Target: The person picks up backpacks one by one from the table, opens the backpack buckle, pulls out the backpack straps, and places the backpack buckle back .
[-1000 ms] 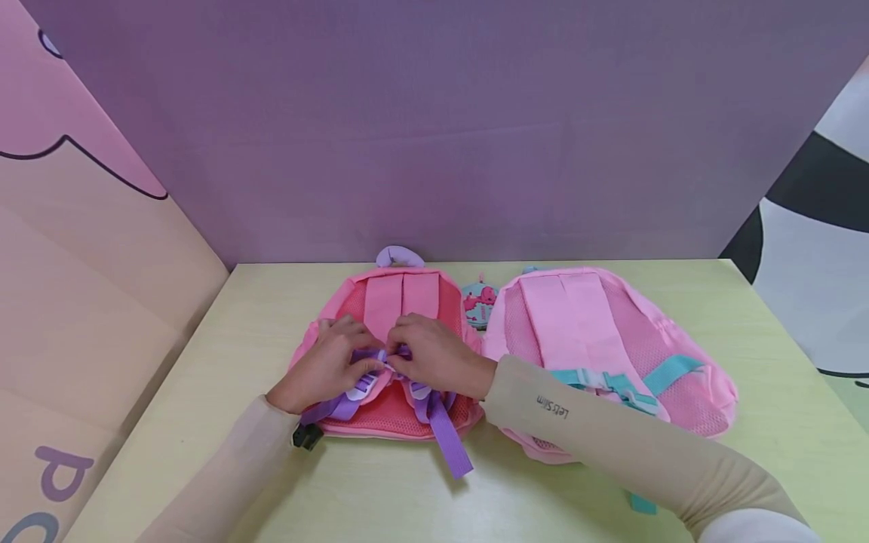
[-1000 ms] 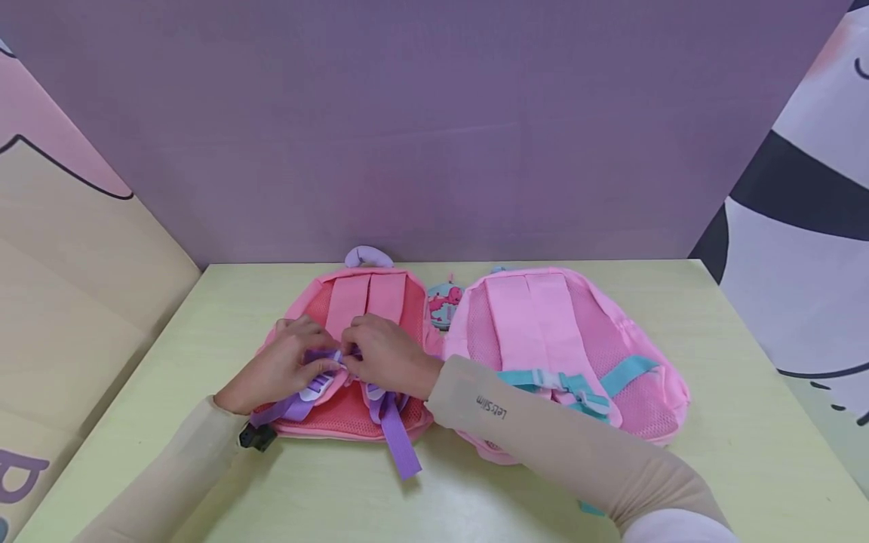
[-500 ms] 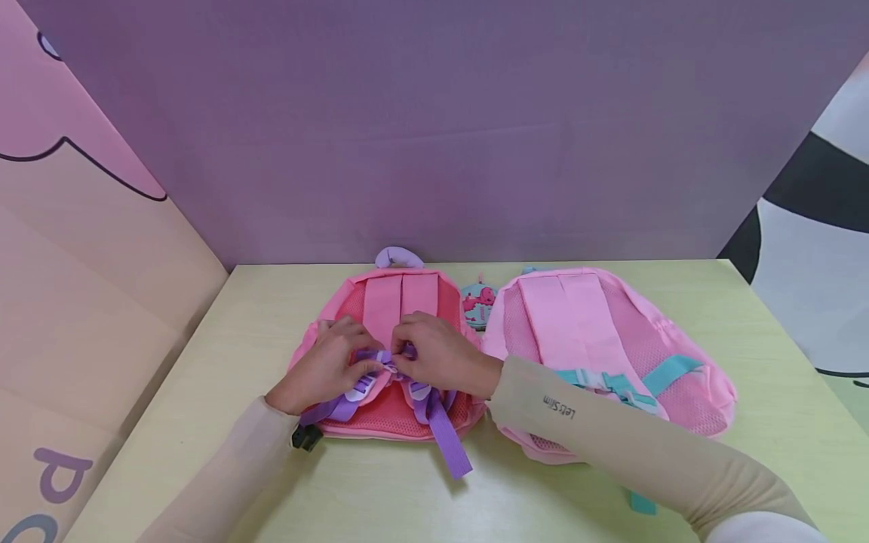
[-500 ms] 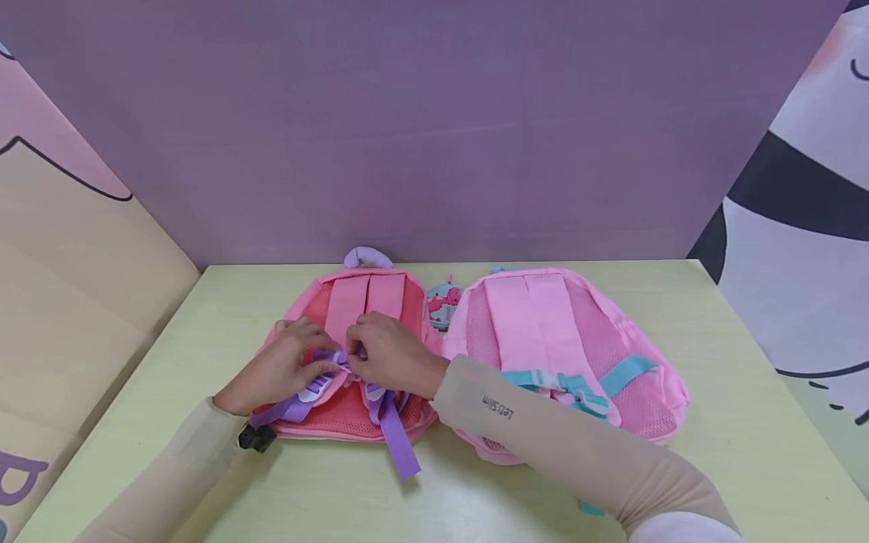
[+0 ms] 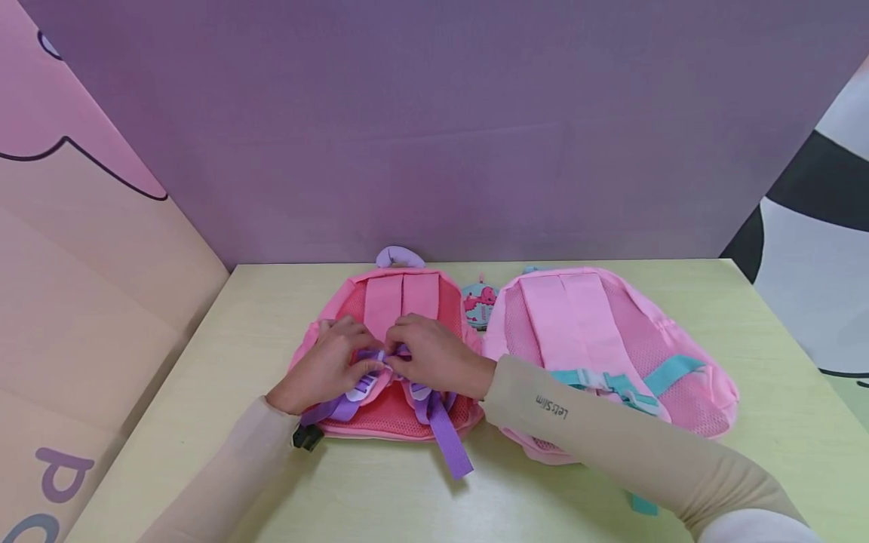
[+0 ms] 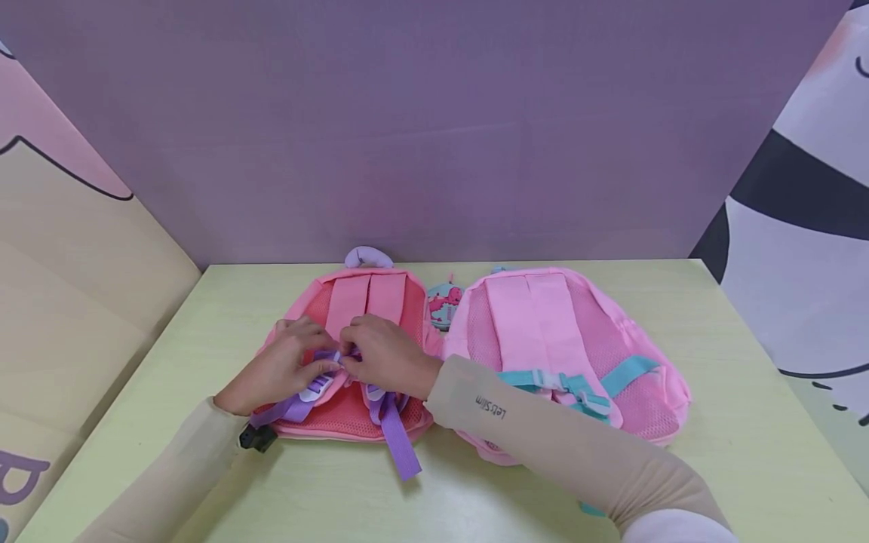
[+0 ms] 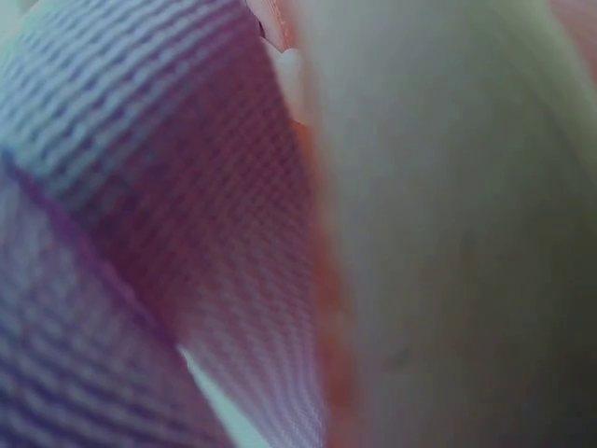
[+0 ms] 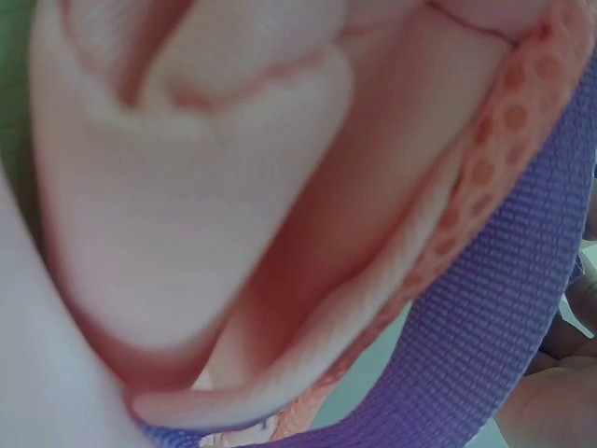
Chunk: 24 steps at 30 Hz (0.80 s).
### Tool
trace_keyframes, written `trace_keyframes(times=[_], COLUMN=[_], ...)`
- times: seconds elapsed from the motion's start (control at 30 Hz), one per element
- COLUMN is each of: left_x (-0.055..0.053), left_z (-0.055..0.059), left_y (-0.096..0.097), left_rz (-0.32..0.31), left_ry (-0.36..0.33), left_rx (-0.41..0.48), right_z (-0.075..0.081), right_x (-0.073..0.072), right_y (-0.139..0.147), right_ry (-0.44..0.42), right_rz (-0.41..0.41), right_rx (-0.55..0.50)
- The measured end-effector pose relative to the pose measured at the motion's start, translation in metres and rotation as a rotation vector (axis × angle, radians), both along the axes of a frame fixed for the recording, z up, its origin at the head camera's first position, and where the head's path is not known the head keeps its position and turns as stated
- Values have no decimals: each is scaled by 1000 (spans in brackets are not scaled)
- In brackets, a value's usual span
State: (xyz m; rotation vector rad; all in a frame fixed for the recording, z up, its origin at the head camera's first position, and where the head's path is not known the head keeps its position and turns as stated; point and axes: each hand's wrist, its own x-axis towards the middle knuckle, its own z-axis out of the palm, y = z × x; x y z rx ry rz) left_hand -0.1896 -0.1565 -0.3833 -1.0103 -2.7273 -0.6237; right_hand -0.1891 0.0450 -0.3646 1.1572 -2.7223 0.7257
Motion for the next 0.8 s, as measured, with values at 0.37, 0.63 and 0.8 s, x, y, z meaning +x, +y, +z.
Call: trace_keyframes(times=[0.37,0.63,0.8], left_x=[1,0,-1], left_z=[-2,-2,-2], left_y=[0,0,1], left_rz=[6,6,11], left_ry=[-9,-11,-15], left_rx=[7,2,5], right_z=[-2,-2,1], right_x=[-1,-2,-1], right_y=[6,6,4], right_ry=[-19,-27,-39], right_rz=[-14,-12,-17], right_rx=[14,15,27])
